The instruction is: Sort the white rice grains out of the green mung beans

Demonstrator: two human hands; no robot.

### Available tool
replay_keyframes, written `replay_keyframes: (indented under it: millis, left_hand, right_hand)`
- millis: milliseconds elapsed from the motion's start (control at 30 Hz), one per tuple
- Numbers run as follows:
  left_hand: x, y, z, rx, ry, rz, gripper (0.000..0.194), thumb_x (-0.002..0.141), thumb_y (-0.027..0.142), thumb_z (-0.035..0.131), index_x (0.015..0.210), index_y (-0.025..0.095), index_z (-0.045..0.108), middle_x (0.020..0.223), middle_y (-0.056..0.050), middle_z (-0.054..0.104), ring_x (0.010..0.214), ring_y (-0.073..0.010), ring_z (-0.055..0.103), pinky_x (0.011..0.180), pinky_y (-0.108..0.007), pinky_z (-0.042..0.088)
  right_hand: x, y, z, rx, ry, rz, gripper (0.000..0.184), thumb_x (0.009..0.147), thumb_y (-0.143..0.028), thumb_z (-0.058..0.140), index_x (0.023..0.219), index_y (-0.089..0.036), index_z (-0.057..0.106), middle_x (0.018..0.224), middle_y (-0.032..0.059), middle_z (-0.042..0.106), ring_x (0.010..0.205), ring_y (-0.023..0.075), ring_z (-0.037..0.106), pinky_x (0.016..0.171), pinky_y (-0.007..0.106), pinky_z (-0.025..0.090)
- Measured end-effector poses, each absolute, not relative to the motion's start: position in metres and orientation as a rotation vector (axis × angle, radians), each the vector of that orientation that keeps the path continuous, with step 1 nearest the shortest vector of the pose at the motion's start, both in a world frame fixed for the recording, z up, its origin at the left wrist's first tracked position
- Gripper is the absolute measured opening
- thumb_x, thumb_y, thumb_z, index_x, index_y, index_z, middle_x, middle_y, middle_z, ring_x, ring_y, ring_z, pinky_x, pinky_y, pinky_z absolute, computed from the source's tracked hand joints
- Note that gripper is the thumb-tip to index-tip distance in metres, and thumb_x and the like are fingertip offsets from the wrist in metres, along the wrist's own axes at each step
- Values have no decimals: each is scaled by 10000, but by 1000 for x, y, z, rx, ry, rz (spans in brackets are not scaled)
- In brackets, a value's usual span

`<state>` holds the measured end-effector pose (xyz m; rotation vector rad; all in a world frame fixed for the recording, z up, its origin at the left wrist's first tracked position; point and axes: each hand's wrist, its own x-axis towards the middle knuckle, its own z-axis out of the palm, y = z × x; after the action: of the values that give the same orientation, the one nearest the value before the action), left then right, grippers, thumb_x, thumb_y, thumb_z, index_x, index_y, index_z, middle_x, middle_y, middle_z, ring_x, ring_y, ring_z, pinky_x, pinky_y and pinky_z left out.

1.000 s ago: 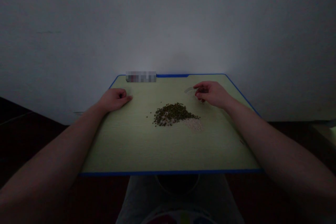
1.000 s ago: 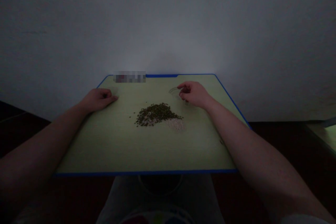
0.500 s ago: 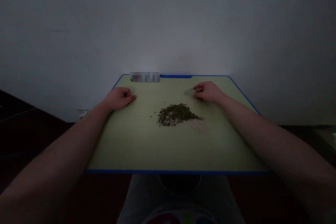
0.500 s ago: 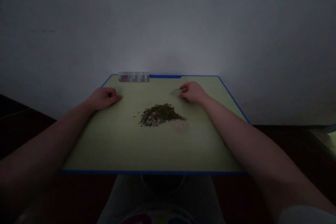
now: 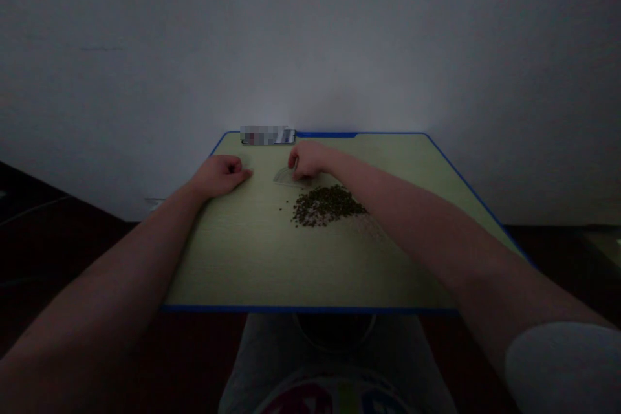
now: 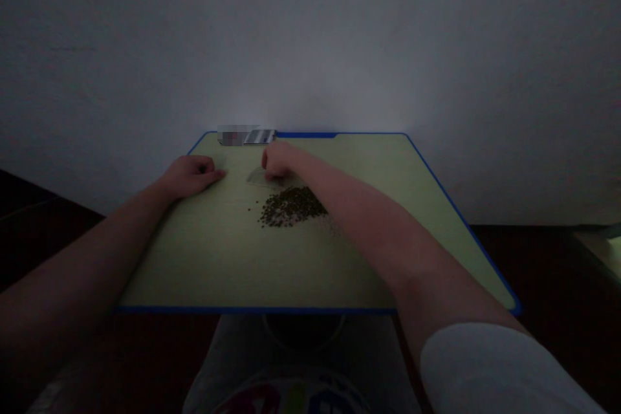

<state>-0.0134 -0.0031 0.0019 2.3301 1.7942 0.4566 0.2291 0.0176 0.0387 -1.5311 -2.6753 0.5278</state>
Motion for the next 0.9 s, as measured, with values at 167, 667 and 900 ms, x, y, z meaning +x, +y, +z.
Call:
replay_keyframes:
  millis: [167,667,900]
  left_hand:
    - [-14,-1,0,2332,1782,500,343,701,481,495,541,183,436,479,29,377,491,-100,353,501,-243,265]
    - [-16,0,0,2144,1743,606,398,799,475,374,539,185,455,472,4,432,480,-125,395,490,-259,311]
    - [-17,0,-1,2137,1748,605,400,789,495,387,559,181,483,472,7,443,484,-124,402,499,-255,327]
  right_hand:
    - [203,4,45,-1383,-2832,543,410,644,-161,706,1051,-125,680,962,80,700,806,184,627,687,260,459]
    - [170,-46,53,-900,-3177,398,399,660,-138,674,1059,-116,675,977,73,703,795,180,604,652,263,403]
    - [175,-71,57,-743,-3216,388,351,682,-136,634,1029,-125,680,967,87,703,771,197,603,622,289,395]
